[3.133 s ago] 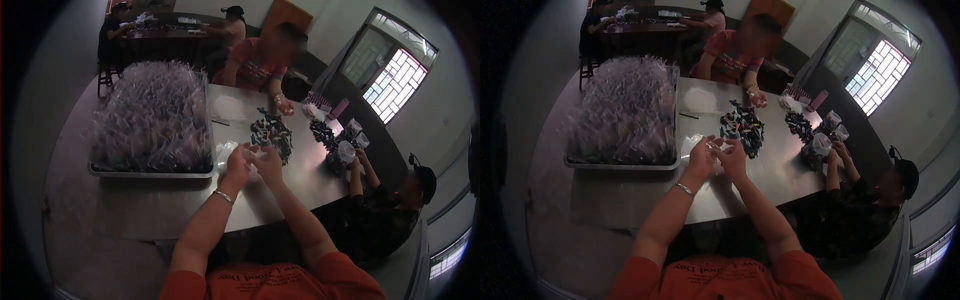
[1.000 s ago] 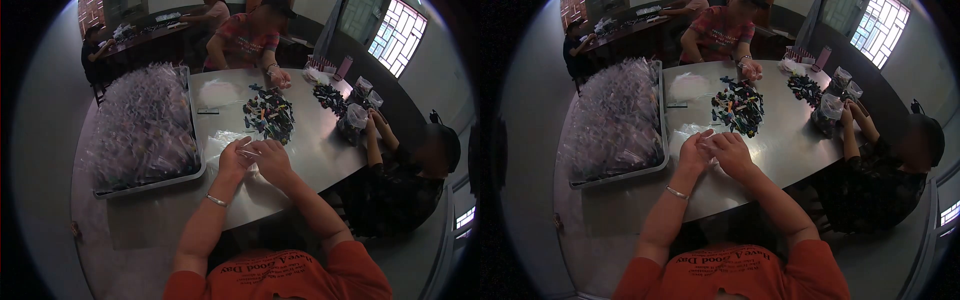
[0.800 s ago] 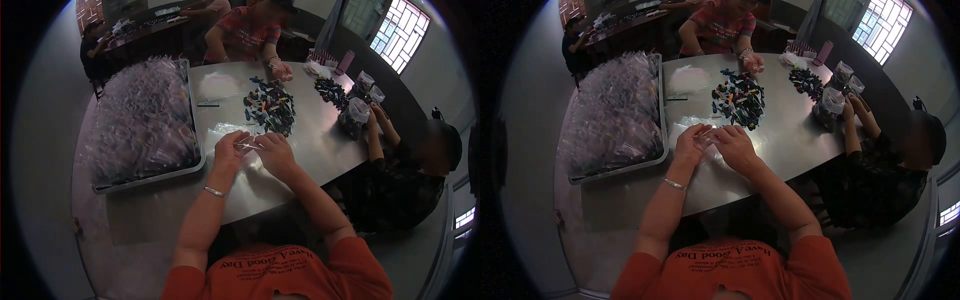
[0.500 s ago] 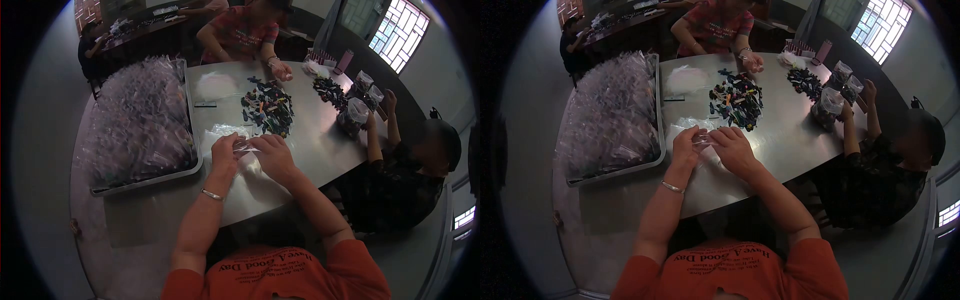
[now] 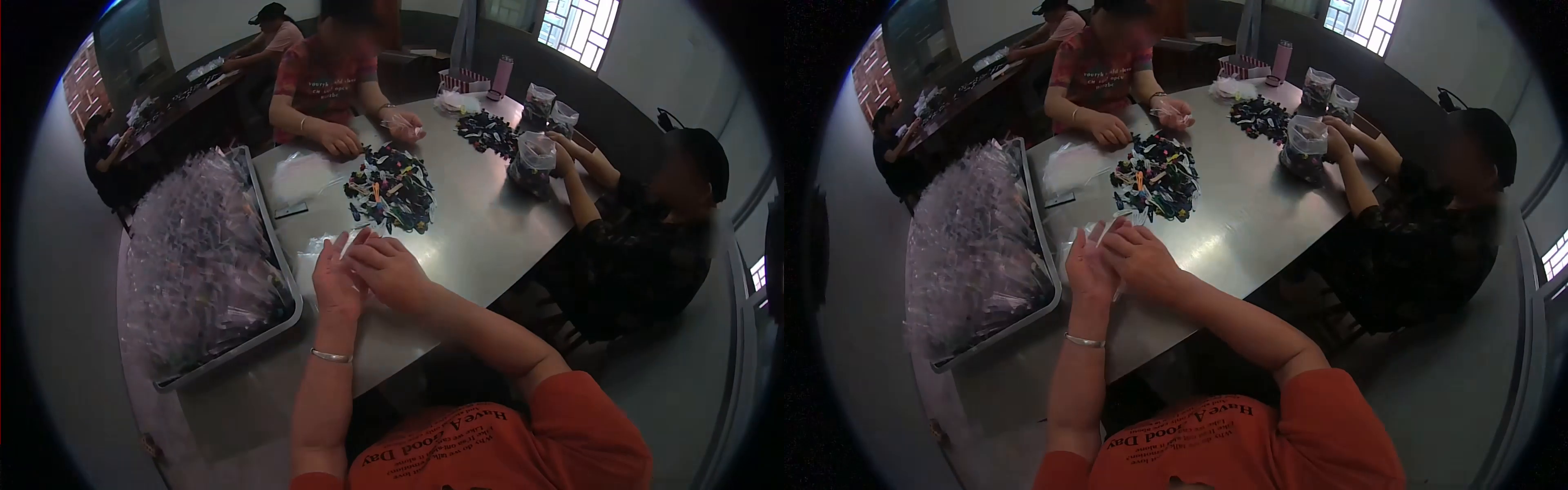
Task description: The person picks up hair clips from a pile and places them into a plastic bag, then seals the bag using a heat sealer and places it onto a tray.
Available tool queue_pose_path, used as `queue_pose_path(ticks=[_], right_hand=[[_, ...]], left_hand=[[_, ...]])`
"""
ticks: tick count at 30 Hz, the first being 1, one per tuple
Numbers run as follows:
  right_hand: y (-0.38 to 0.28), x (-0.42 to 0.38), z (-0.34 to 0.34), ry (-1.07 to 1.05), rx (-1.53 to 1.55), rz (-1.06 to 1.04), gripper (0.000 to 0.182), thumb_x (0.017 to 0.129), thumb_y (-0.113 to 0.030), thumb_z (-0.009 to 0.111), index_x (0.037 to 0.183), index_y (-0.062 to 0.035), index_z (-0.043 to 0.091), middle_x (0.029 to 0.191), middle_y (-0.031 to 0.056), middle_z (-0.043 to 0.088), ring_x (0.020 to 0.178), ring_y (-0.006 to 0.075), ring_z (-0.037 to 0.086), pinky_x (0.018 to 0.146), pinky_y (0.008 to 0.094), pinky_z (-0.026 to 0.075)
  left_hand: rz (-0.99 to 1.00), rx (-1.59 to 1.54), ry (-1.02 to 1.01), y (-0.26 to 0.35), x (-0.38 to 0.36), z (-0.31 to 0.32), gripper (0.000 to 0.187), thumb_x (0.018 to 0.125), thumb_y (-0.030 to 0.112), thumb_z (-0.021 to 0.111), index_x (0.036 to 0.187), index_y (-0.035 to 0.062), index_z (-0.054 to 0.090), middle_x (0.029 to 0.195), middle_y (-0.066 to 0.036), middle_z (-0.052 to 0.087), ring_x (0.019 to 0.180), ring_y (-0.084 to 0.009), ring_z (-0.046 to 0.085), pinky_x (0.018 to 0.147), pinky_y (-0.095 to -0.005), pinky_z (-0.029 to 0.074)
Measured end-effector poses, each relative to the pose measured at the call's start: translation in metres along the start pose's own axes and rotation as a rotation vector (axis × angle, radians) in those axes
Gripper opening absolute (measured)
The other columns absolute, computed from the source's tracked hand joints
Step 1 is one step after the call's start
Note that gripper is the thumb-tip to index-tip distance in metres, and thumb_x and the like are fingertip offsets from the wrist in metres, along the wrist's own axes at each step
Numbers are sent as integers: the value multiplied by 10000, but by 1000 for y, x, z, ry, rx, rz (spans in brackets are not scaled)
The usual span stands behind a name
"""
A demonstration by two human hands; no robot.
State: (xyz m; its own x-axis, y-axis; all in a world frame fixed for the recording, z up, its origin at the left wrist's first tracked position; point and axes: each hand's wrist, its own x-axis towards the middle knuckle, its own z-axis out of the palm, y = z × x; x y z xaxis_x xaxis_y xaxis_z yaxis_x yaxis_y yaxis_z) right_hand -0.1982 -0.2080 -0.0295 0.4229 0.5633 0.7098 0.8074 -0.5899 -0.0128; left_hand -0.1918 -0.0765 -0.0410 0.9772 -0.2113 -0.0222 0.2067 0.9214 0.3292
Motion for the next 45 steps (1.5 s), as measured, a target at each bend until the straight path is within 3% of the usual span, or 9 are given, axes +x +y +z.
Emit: queue_pose_path(ticks=[4,21,31,34,36,38,40,43,45], right_hand=[[0,0,-2,-87,-38,3,341,698,-119,614,1034,-68,639,1143,56,542,1077,230,506,908,385,402],[-12,10,-1,141,-39,222,248,727,-207,678,954,-107,670,1172,88,547,1105,248,498,949,380,371],[-6,-4,-6,105,224,164,273,688,-138,743,957,-124,693,1229,119,532,1104,326,510,913,428,416],[3,-19,-9,86,452,359,218,741,-80,707,959,-91,697,1213,137,553,1060,283,556,895,383,458],[27,-23,-13,121,578,567,190,792,-66,670,979,-36,682,1054,119,632,835,167,631,724,278,516],[70,-25,-18,248,676,999,208,856,-94,618,1046,-18,656,883,65,660,760,90,590,659,229,489],[96,-27,-22,332,545,1005,204,861,-103,621,1038,-8,649,862,48,658,745,81,580,657,220,478],[84,-35,-10,48,450,764,152,819,-100,645,942,-21,681,843,64,659,735,116,605,662,246,488],[74,-41,5,-82,423,690,153,769,-145,655,899,-80,702,858,102,654,739,225,641,670,321,511]], left_hand=[[24,-56,-20,3,4,-13,335,960,216,319,1169,0,468,1199,-264,523,1108,-357,523,975,-449,428],[65,89,252,0,-2,10,368,943,184,302,1198,-19,475,1240,-214,525,1165,-320,500,1027,-441,379],[34,14,245,6,5,-13,371,962,358,363,1078,38,512,1051,-164,578,998,-323,558,886,-474,458],[84,-69,314,12,8,-19,374,954,356,387,1025,18,529,1023,-164,582,962,-328,571,881,-483,469],[106,-143,335,18,11,-23,377,953,346,390,1002,-3,523,1001,-163,577,950,-326,574,883,-490,481],[120,-168,285,23,11,-25,385,958,337,372,993,-19,516,1000,-166,574,952,-326,575,887,-485,486],[128,-168,285,26,11,-25,387,961,325,355,991,-27,513,1000,-169,574,953,-323,576,883,-480,490],[125,-192,309,30,12,-25,391,962,322,342,987,-25,521,1004,-168,578,960,-322,576,886,-476,491],[114,-201,222,33,14,-35,402,962,326,338,981,-27,531,1011,-170,587,970,-321,578,892,-474,489]])
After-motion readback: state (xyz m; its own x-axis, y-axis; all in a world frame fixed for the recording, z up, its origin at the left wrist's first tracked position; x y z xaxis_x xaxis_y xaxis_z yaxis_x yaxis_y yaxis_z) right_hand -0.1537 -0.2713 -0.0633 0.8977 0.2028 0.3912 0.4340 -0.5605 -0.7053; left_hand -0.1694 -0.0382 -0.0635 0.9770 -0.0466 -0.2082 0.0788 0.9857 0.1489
